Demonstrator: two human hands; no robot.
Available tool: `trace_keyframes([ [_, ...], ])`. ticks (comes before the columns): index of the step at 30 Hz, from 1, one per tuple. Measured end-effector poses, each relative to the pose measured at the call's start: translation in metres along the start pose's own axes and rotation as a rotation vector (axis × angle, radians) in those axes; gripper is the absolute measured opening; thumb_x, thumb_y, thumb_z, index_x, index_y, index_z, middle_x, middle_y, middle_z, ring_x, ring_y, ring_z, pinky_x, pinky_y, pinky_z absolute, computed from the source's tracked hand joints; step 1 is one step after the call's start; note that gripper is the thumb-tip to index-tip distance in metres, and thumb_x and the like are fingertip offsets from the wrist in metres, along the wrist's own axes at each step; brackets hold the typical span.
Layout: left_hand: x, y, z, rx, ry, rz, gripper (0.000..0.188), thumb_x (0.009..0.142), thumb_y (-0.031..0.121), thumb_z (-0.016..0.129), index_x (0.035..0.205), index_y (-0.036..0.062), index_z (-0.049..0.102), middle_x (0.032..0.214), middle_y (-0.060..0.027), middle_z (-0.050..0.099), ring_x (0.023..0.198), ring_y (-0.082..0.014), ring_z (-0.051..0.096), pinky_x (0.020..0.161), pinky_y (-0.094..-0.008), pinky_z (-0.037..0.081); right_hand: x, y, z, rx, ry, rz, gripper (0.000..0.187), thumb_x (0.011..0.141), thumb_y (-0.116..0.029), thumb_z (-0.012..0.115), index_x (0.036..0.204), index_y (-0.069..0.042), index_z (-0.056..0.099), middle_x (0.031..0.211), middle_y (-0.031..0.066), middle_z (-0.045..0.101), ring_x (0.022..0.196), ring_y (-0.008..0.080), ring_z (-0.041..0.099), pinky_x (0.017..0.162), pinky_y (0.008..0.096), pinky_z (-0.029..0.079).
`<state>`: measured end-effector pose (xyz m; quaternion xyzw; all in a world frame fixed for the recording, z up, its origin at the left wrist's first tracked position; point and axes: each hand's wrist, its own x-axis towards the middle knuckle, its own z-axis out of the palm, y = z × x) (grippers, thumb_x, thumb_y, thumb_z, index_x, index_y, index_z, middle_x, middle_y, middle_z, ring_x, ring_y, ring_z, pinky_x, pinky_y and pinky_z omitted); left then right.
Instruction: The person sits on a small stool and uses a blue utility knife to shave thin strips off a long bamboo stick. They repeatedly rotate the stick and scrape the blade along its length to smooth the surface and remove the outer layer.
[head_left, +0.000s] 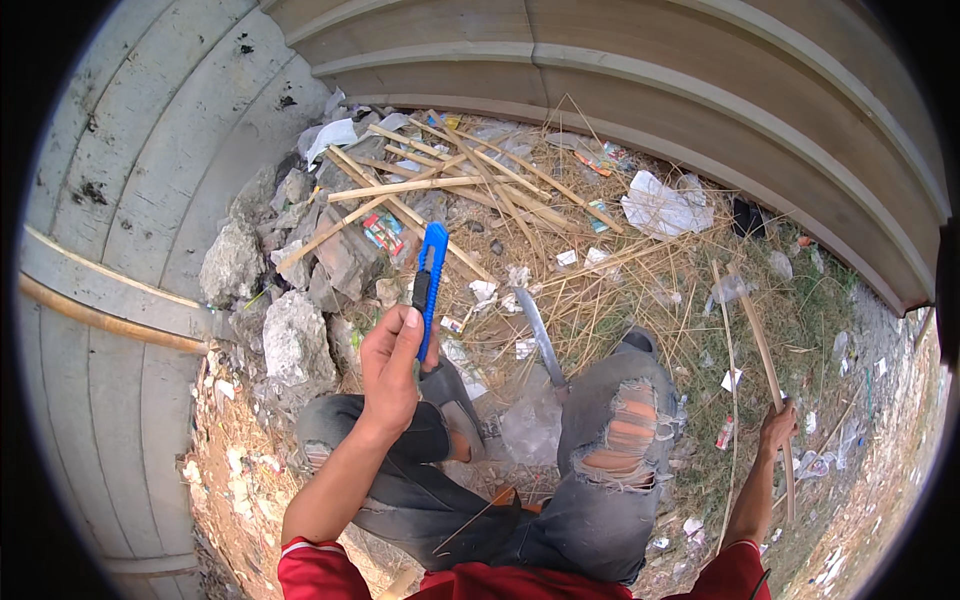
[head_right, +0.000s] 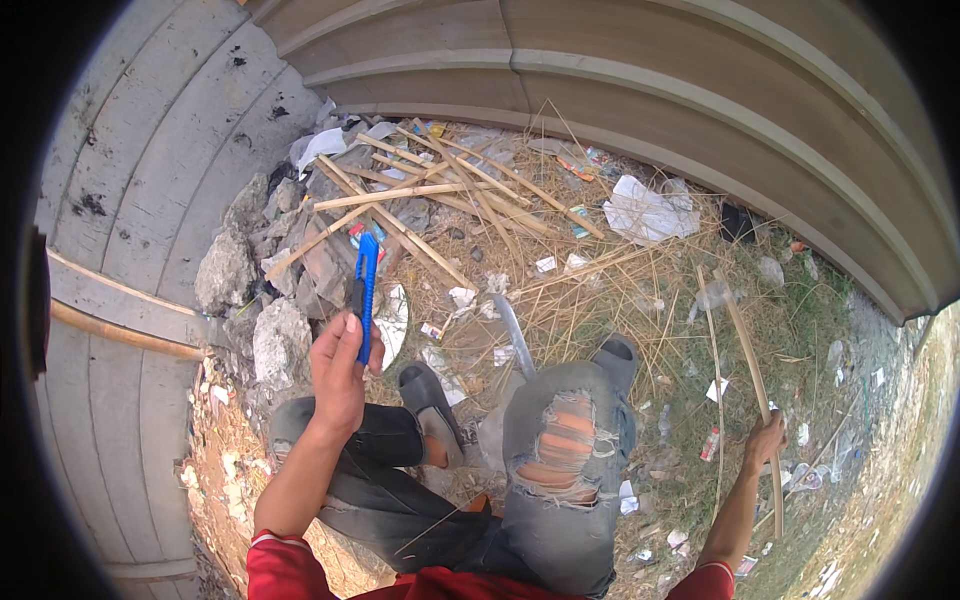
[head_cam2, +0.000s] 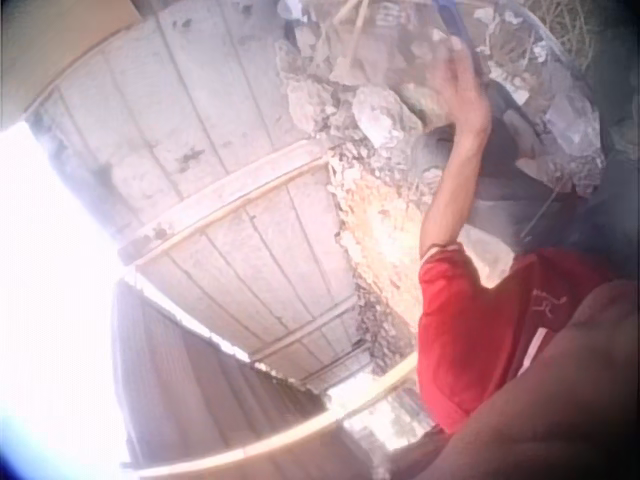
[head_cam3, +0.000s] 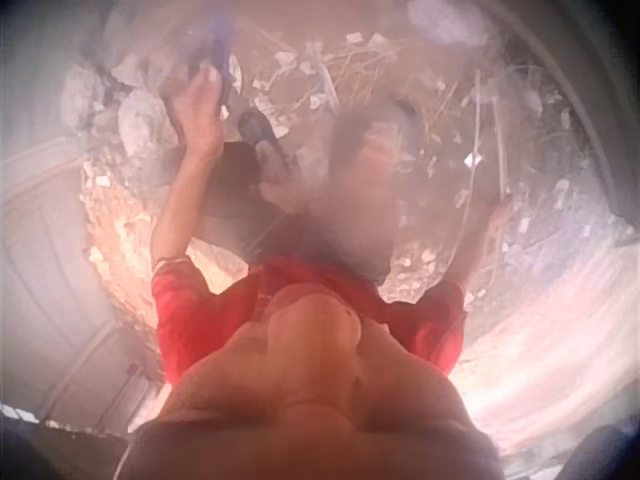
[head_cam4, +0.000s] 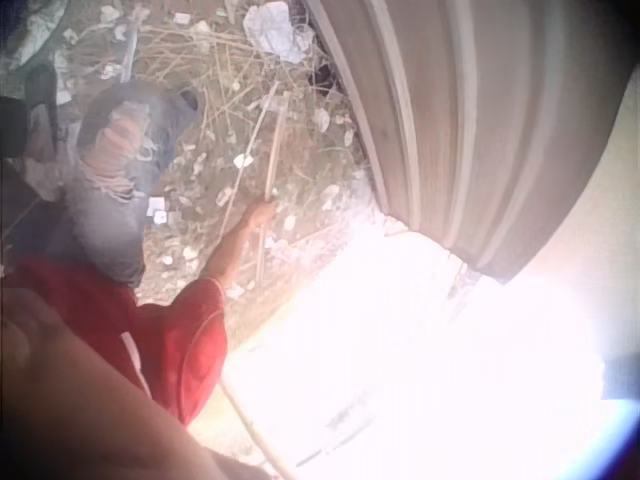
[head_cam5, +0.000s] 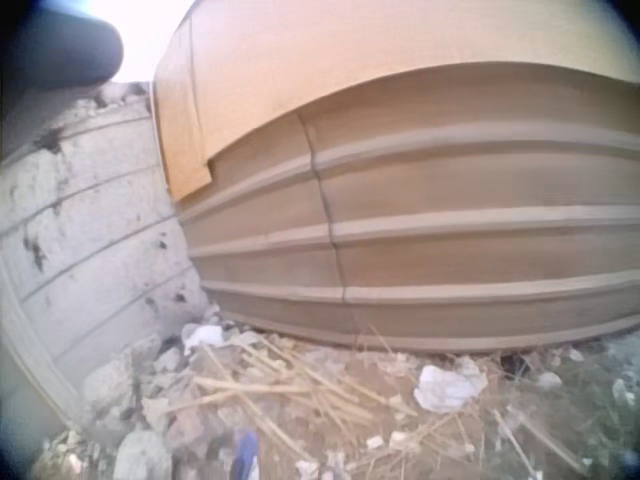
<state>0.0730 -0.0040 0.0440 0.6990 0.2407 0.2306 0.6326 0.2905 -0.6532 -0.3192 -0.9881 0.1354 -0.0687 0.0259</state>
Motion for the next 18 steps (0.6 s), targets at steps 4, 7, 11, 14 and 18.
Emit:
trace_keyframes([
  [4, -0.019, 0.007, -0.007, -0.066, -0.053, 0.03, 0.035, 0.107, 0.036, 0.051, 0.095, 0.0043, 0.06, 0.072, -0.0013, 0.059, 0.064, -0.0068, 0.047, 0.059, -0.024, 0.038, 0.029, -0.029, -0.075, 0.06, 0.236, -0.197, 0.03, 0.088, -0.019, 0.071, 0.116, -0.012, 0.062, 0.102, 0.015, 0.07, 0.098, 0.0391, 0.066, 0.086, 0.0583, 0.044],
  [7, -0.026, -0.001, -0.021, -0.115, -0.09, 0.013, 0.032, 0.107, 0.032, 0.052, 0.11, 0.0013, 0.059, 0.084, -0.0062, 0.068, 0.071, -0.007, 0.056, 0.062, -0.0219, 0.043, 0.059, -0.067, -0.136, 0.23, 0.297, -0.247, 0.026, 0.093, -0.021, 0.067, 0.113, -0.006, 0.063, 0.104, 0.0169, 0.068, 0.1, 0.0409, 0.064, 0.085, 0.0508, 0.046],
  [11, -0.028, -0.004, -0.035, -0.185, -0.085, 0.031, 0.036, 0.106, 0.03, 0.054, 0.125, -0.0001, 0.055, 0.097, -0.0119, 0.073, 0.073, -0.009, 0.062, 0.062, -0.0219, 0.046, 0.092, -0.145, -0.208, 0.503, 0.402, -0.521, 0.024, 0.093, -0.016, 0.071, 0.109, 0.0, 0.063, 0.096, 0.0149, 0.066, 0.087, 0.031, 0.064, 0.079, 0.0392, 0.05],
  [14, -0.028, -0.001, -0.048, -0.244, -0.096, 0.031, 0.039, 0.106, 0.03, 0.053, 0.13, -0.0005, 0.051, 0.104, -0.014, 0.074, 0.071, -0.0117, 0.066, 0.059, -0.0224, 0.047, 0.094, -0.229, -0.271, 0.709, 0.353, -0.655, 0.025, 0.095, -0.014, 0.071, 0.111, 0.002, 0.062, 0.095, 0.01, 0.065, 0.086, 0.0188, 0.06, 0.079, 0.0311, 0.049],
  [18, -0.032, 0.004, -0.058, -0.357, -0.094, 0.037, 0.038, 0.105, 0.025, 0.053, 0.132, -0.0008, 0.047, 0.105, -0.0154, 0.072, 0.072, -0.0148, 0.068, 0.054, -0.0233, 0.048, 0.059, -0.348, -0.356, 0.893, 0.21, -0.836, 0.025, 0.096, -0.012, 0.071, 0.115, 0.002, 0.062, 0.096, 0.0054, 0.065, 0.089, 0.01, 0.057, 0.08, 0.0251, 0.047],
])
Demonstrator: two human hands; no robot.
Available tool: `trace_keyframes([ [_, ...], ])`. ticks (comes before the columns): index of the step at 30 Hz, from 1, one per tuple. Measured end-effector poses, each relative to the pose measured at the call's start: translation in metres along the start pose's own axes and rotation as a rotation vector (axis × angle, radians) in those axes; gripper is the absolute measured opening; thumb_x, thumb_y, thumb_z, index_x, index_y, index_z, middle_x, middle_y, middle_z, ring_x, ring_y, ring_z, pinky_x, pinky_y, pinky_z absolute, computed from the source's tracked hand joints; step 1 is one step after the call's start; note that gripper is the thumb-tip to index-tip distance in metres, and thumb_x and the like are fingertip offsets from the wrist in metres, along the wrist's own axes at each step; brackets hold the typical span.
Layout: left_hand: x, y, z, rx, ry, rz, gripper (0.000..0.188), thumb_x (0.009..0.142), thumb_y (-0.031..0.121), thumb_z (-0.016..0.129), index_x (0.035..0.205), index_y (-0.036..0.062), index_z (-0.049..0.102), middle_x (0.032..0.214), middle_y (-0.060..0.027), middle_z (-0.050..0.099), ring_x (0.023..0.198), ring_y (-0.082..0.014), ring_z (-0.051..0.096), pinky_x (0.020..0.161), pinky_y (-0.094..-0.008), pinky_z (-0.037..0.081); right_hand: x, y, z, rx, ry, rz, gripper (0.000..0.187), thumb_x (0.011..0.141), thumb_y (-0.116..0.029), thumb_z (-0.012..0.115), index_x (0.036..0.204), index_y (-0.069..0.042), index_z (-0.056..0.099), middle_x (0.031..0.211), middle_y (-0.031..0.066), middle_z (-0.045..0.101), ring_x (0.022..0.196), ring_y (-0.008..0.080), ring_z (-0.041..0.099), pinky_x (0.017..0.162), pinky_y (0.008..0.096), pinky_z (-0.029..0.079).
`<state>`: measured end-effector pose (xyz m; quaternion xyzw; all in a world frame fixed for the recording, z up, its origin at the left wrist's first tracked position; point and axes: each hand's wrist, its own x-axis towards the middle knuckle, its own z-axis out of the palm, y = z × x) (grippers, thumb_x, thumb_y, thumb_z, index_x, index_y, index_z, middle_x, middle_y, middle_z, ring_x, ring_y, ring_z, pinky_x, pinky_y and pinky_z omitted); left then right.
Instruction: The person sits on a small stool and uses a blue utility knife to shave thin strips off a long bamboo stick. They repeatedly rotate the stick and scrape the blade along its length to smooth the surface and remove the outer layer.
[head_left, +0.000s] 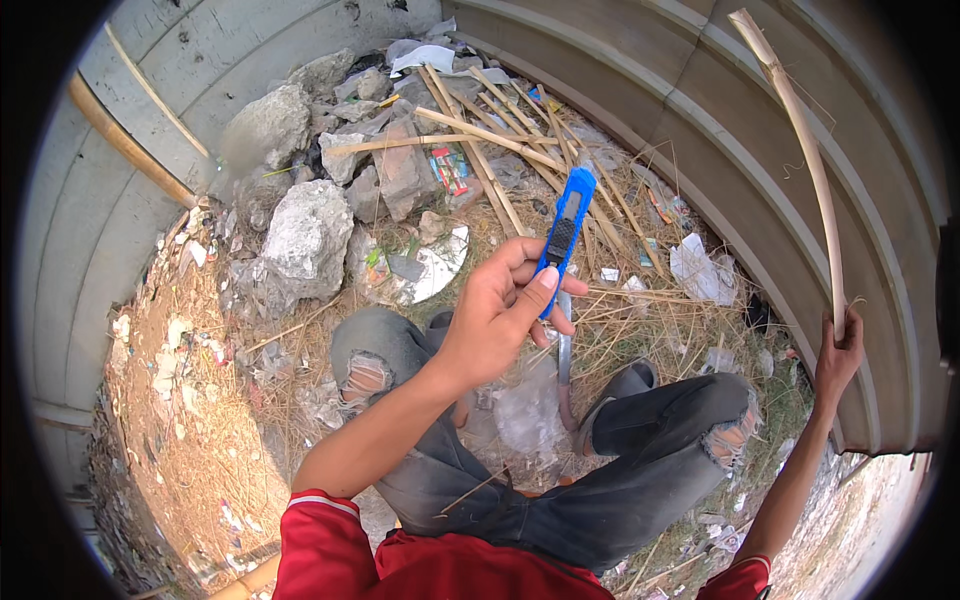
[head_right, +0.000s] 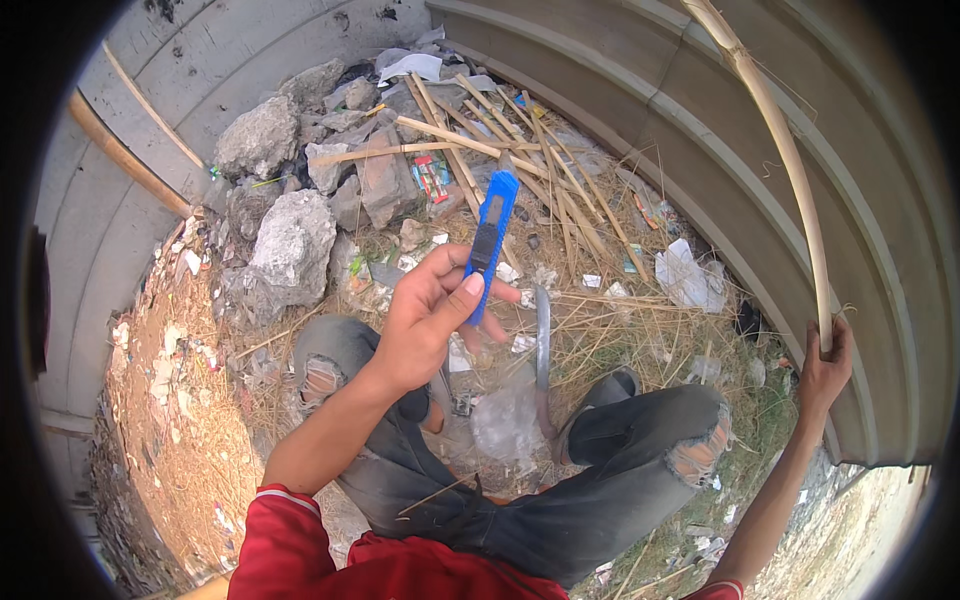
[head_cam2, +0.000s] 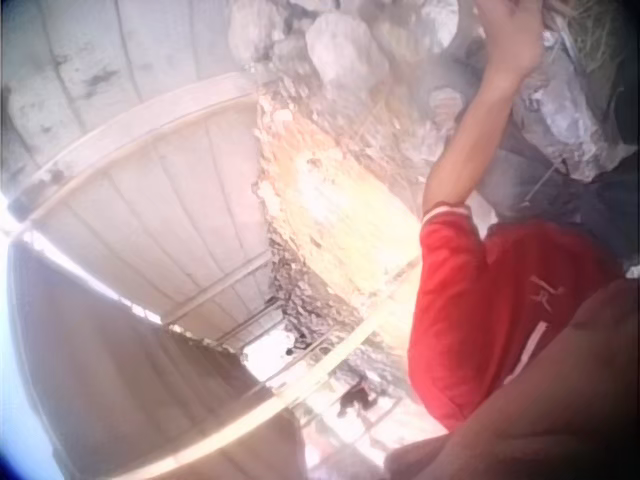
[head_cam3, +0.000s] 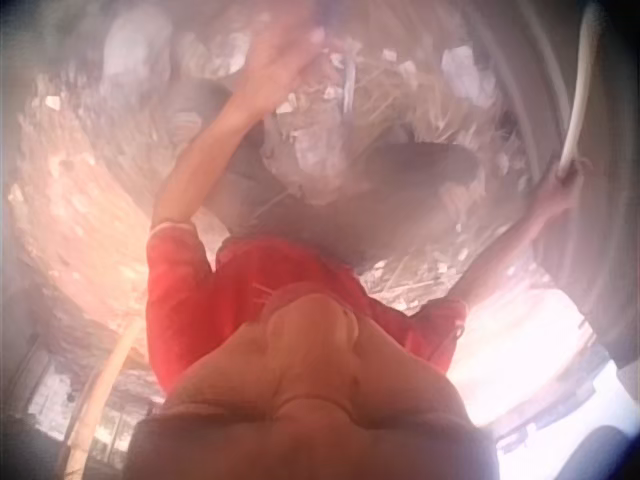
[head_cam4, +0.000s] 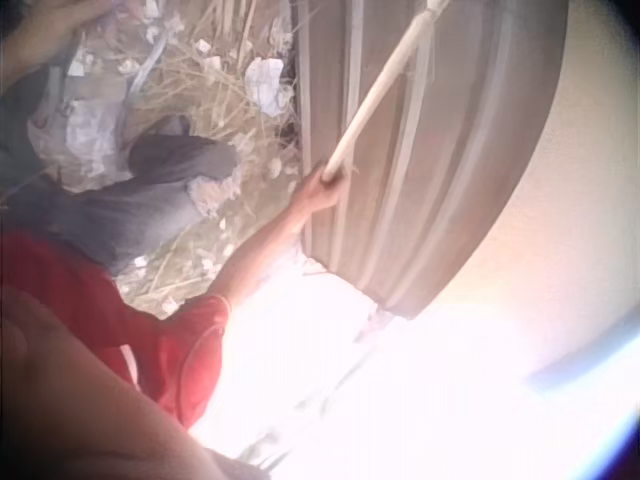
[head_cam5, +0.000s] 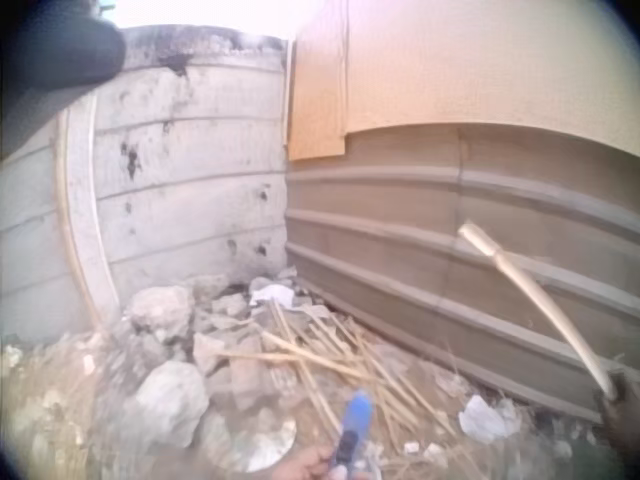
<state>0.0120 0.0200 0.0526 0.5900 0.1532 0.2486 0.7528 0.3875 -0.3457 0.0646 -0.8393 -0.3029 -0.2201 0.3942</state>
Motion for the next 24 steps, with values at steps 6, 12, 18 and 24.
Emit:
trace_keyframes([
  [6, -0.011, 0.009, -0.006, -0.007, 0.023, 0.003, 0.035, 0.105, 0.031, 0.049, 0.125, 0.002, 0.049, 0.088, -0.0088, 0.067, 0.063, -0.0105, 0.059, 0.05, -0.0221, 0.042, 0.06, -0.151, 0.059, 0.262, -0.215, -0.159, 0.028, 0.093, -0.009, 0.073, 0.117, 0.0, 0.062, 0.097, 0.0022, 0.065, 0.089, 0.0079, 0.057, 0.08, 0.0228, 0.045],
  [12, -0.006, -0.003, -0.006, 0.116, 0.073, 0.017, 0.036, 0.107, 0.039, 0.048, 0.102, 0.0045, 0.057, 0.07, -0.0006, 0.055, 0.055, -0.0061, 0.047, 0.049, -0.0223, 0.034, 0.046, -0.224, 0.105, 0.595, -0.548, -0.075, 0.026, 0.09, -0.005, 0.075, 0.112, 0.001, 0.063, 0.097, 0.0015, 0.066, 0.088, 0.0067, 0.059, 0.08, 0.0243, 0.048],
  [18, 0.005, -0.009, 0.009, 0.177, -0.028, 0.023, 0.036, 0.108, 0.035, 0.05, 0.106, 0.001, 0.06, 0.071, -0.0006, 0.054, 0.058, -0.0069, 0.047, 0.055, -0.0233, 0.039, 0.008, -0.203, 0.152, 0.719, -0.648, 0.054, 0.027, 0.09, -0.007, 0.075, 0.113, 0.001, 0.062, 0.093, 0.0032, 0.067, 0.086, 0.0071, 0.06, 0.077, 0.0241, 0.049],
  [24, 0.015, -0.02, 0.011, 0.132, -0.11, -0.003, 0.033, 0.108, 0.032, 0.049, 0.114, 0.0005, 0.059, 0.078, -0.0007, 0.055, 0.066, -0.008, 0.051, 0.059, -0.0244, 0.039, 0.002, -0.18, 0.17, 0.685, -0.598, 0.047, 0.025, 0.092, -0.009, 0.073, 0.112, 0.001, 0.062, 0.096, 0.0058, 0.068, 0.089, 0.0092, 0.061, 0.078, 0.027, 0.05],
])
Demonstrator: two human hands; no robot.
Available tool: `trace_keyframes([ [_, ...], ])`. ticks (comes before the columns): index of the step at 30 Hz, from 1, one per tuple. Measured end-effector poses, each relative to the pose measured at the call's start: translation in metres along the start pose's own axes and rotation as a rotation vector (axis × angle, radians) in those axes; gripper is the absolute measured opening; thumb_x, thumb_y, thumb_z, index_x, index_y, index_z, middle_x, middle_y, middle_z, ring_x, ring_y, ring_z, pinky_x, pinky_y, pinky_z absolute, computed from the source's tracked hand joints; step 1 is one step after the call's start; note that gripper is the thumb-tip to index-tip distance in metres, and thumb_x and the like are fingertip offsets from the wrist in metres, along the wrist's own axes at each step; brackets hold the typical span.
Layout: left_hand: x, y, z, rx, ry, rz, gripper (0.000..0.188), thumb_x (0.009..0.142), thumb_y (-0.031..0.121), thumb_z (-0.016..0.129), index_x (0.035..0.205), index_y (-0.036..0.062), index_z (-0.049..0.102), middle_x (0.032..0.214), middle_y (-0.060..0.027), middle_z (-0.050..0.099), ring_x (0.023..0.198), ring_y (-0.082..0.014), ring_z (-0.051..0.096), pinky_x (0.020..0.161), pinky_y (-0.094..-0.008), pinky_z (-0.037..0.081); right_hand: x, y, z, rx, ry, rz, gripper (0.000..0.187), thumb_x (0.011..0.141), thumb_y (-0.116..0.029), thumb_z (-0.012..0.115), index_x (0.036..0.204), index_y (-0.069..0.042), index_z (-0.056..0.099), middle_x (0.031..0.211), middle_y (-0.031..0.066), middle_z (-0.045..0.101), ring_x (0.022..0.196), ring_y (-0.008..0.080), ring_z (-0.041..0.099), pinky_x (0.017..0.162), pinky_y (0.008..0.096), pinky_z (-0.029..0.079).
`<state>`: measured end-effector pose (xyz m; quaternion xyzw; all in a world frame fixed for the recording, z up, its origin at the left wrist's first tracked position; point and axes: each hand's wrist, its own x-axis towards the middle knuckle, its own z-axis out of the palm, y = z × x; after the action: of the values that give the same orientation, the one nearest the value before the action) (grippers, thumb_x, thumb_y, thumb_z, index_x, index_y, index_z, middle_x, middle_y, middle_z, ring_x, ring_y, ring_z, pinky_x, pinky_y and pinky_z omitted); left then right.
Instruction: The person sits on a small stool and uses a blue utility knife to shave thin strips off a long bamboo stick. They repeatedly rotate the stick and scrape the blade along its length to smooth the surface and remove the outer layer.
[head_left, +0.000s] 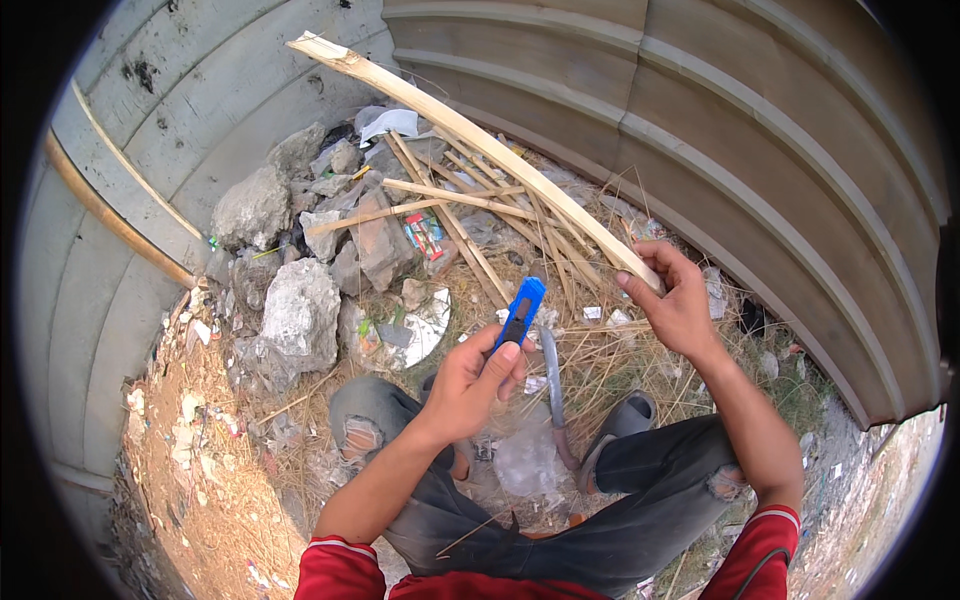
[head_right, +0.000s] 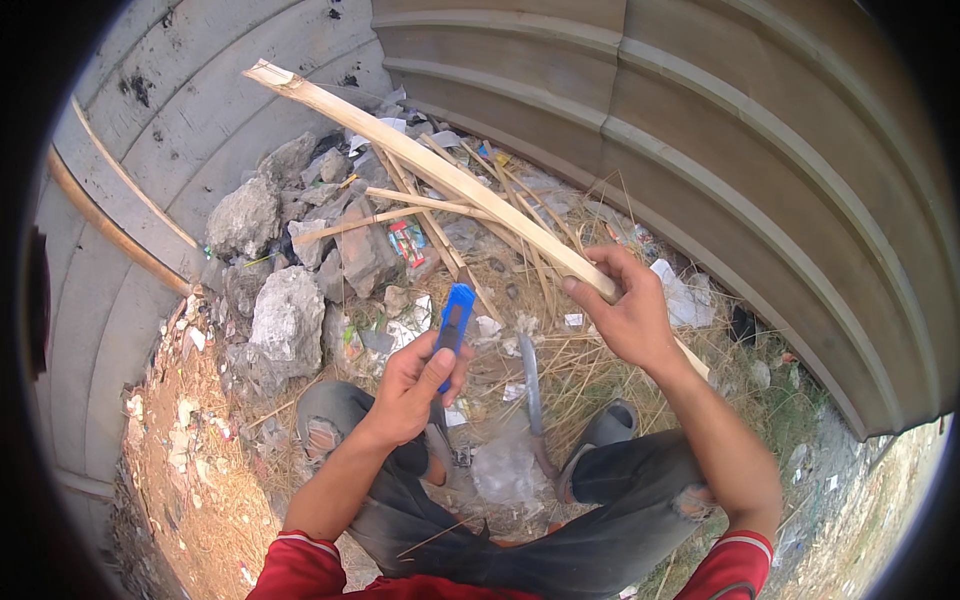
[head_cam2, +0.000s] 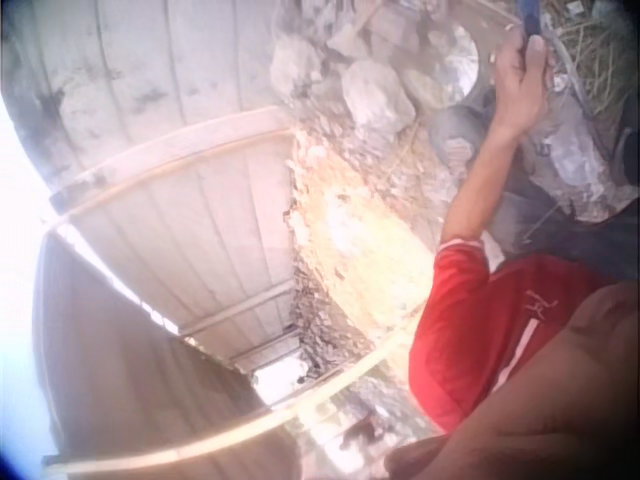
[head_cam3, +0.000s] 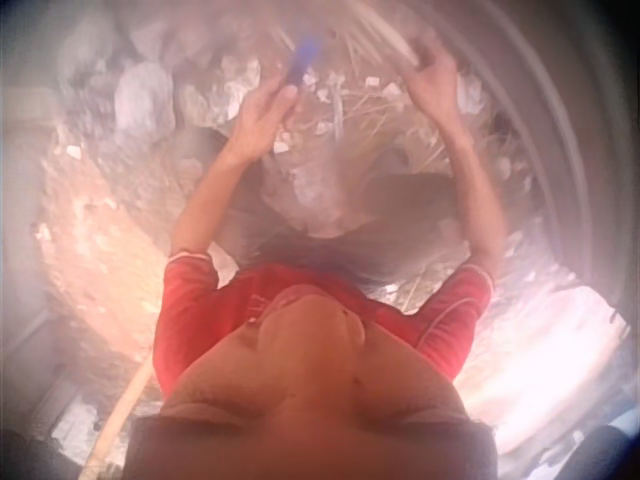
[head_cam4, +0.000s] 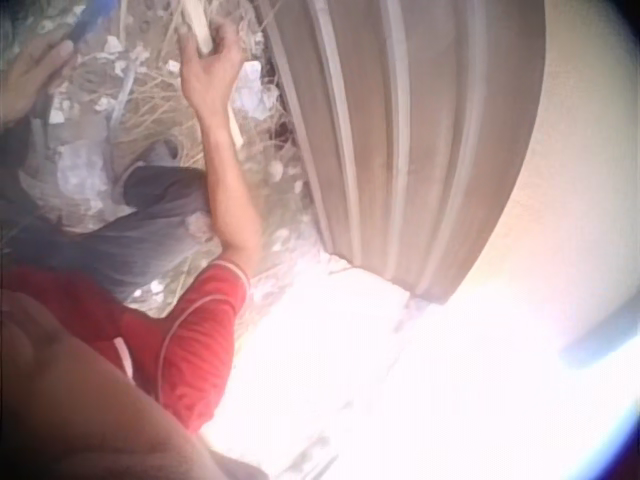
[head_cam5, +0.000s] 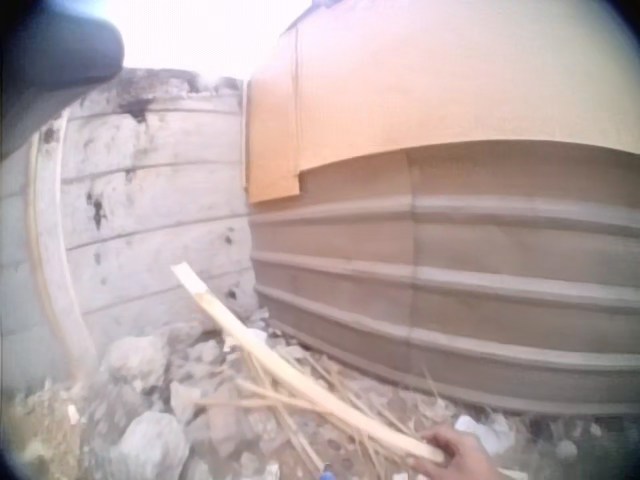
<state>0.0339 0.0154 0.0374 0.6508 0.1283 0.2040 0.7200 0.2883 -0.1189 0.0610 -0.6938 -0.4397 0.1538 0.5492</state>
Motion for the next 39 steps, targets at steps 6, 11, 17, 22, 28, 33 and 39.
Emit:
trace_keyframes([
  [6, 0.009, -0.002, 0.008, -0.133, 0.016, -0.082, 0.038, 0.108, 0.037, 0.047, 0.119, 0.0017, 0.057, 0.085, -0.0015, 0.058, 0.068, -0.0098, 0.054, 0.061, -0.0244, 0.037, 0.001, 0.0, -0.005, 0.347, -0.068, 0.114, 0.028, 0.098, -0.014, 0.066, 0.12, 0.0, 0.057, 0.092, 0.0026, 0.064, 0.082, 0.0082, 0.058, 0.072, 0.0251, 0.049],
  [11, 0.014, -0.017, 0.019, -0.19, 0.032, 0.009, 0.043, 0.109, 0.041, 0.041, 0.122, 0.0024, 0.056, 0.095, -0.0046, 0.06, 0.077, -0.0121, 0.057, 0.068, -0.0276, 0.04, 0.006, -0.001, 0.018, 0.273, 0.076, -0.054, 0.03, 0.102, -0.012, 0.054, 0.128, -0.004, 0.041, 0.105, 0.0098, 0.057, 0.082, 0.0126, 0.058, 0.068, 0.0268, 0.049],
  [17, 0.024, -0.017, 0.028, -0.13, 0.081, 0.003, 0.045, 0.109, 0.042, 0.041, 0.124, 0.0016, 0.056, 0.097, -0.0054, 0.06, 0.08, -0.0127, 0.058, 0.069, -0.0276, 0.042, 0.022, -0.002, 0.024, -0.005, -0.001, -0.24, 0.021, 0.095, -0.018, 0.066, 0.106, -0.003, 0.057, 0.101, 0.0124, 0.06, 0.089, 0.0199, 0.061, 0.075, 0.034, 0.05],
  [22, 0.025, -0.018, 0.032, -0.007, 0.122, 0.01, 0.041, 0.109, 0.038, 0.044, 0.121, 0.0025, 0.06, 0.095, -0.0018, 0.059, 0.081, -0.0078, 0.056, 0.068, -0.0236, 0.043, 0.016, -0.016, 0.03, -0.067, -0.19, -0.345, 0.033, 0.087, -0.036, 0.076, 0.1, -0.006, 0.072, 0.109, 0.0148, 0.062, 0.106, 0.0305, 0.061, 0.091, 0.0388, 0.048],
  [28, 0.023, -0.02, 0.033, 0.069, 0.156, 0.035, 0.035, 0.108, 0.034, 0.049, 0.114, 0.0016, 0.061, 0.087, -0.0047, 0.062, 0.076, -0.0095, 0.058, 0.066, -0.025, 0.045, 0.0, -0.024, 0.06, 0.045, -0.348, -0.169, 0.034, 0.088, -0.031, 0.078, 0.107, -0.003, 0.072, 0.107, 0.012, 0.06, 0.1, 0.0253, 0.061, 0.085, 0.039, 0.051],
  [33, 0.002, 0.013, 0.034, 0.765, 0.327, 0.226, 0.029, 0.095, 0.024, 0.067, 0.112, 0.002, 0.064, 0.092, -0.0119, 0.066, 0.08, -0.0194, 0.064, 0.074, -0.028, 0.049, 0.005, -0.019, 0.06, 0.078, -0.298, -0.247, 0.034, 0.096, -0.032, 0.067, 0.11, -0.001, 0.066, 0.094, 0.0138, 0.06, 0.083, 0.0305, 0.061, 0.079, 0.0408, 0.048],
  [39, 0.001, 0.096, 0.009, 1.64, 0.288, 0.698, 0.036, 0.09, 0.023, 0.07, 0.118, 0.0019, 0.065, 0.107, -0.0159, 0.068, 0.097, -0.0318, 0.066, 0.084, -0.0425, 0.052, 0.015, -0.027, 0.027, -0.131, -0.439, -0.434, 0.029, 0.098, -0.031, 0.059, 0.097, -0.002, 0.059, 0.083, 0.0196, 0.059, 0.08, 0.0408, 0.059, 0.072, 0.0495, 0.045],
])
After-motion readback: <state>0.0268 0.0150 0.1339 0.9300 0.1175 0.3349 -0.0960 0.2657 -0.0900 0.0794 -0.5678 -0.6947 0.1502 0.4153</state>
